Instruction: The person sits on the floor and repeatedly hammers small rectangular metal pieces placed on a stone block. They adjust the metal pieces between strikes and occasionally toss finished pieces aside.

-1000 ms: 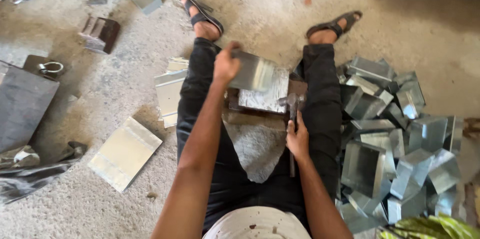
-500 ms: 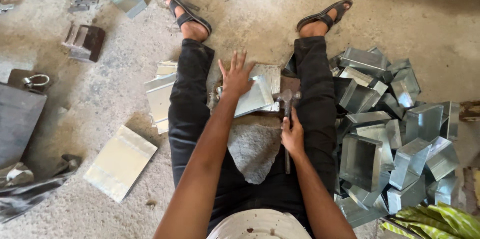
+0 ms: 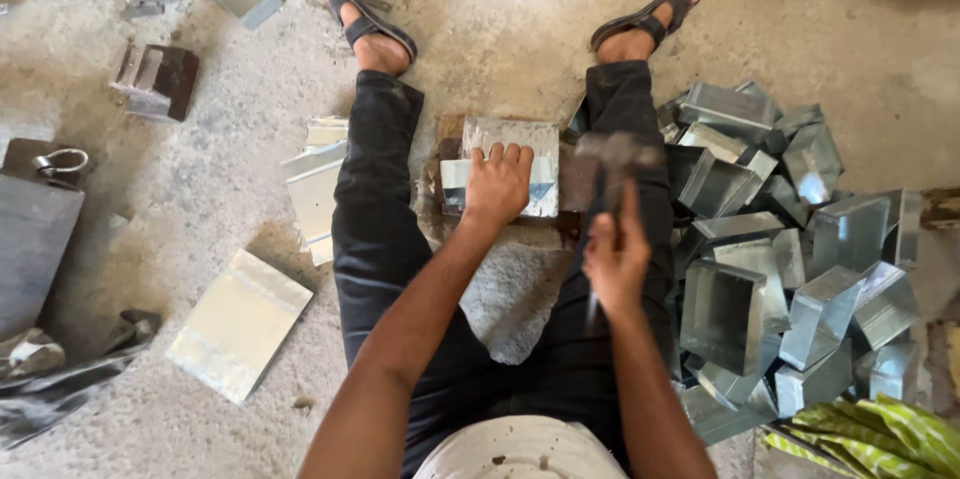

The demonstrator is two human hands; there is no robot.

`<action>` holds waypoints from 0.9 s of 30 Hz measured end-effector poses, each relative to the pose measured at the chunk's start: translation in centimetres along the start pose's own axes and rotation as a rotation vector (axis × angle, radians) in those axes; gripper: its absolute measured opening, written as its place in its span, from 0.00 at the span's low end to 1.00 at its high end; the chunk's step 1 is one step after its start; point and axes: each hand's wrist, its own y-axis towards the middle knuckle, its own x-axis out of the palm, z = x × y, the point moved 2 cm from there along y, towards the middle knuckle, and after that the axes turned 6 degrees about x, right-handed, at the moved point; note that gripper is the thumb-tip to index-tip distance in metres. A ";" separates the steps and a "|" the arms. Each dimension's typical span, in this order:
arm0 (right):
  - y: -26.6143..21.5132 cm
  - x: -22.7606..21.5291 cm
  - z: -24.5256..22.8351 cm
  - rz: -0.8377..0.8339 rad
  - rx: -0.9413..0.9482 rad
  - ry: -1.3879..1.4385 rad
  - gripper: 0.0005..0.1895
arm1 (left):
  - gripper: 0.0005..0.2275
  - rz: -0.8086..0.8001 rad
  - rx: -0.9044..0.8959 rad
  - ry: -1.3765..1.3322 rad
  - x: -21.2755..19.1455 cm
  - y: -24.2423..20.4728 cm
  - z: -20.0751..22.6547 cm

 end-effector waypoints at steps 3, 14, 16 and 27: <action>0.2 -1.3 -4.7 0.080 -0.335 -0.045 0.30 | 0.06 0.049 0.022 0.025 0.4 0.1 -0.2; 6.1 -0.5 -5.4 -0.154 -0.076 -0.772 0.31 | 0.03 0.170 0.020 0.063 0.9 0.1 0.3; 5.4 -1.1 -6.7 -0.083 -0.120 -0.663 0.29 | 0.03 0.174 0.019 0.073 0.9 0.4 0.2; 5.2 -0.3 1.2 -0.170 0.088 -0.563 0.29 | 0.04 0.222 0.070 0.168 0.0 0.3 0.0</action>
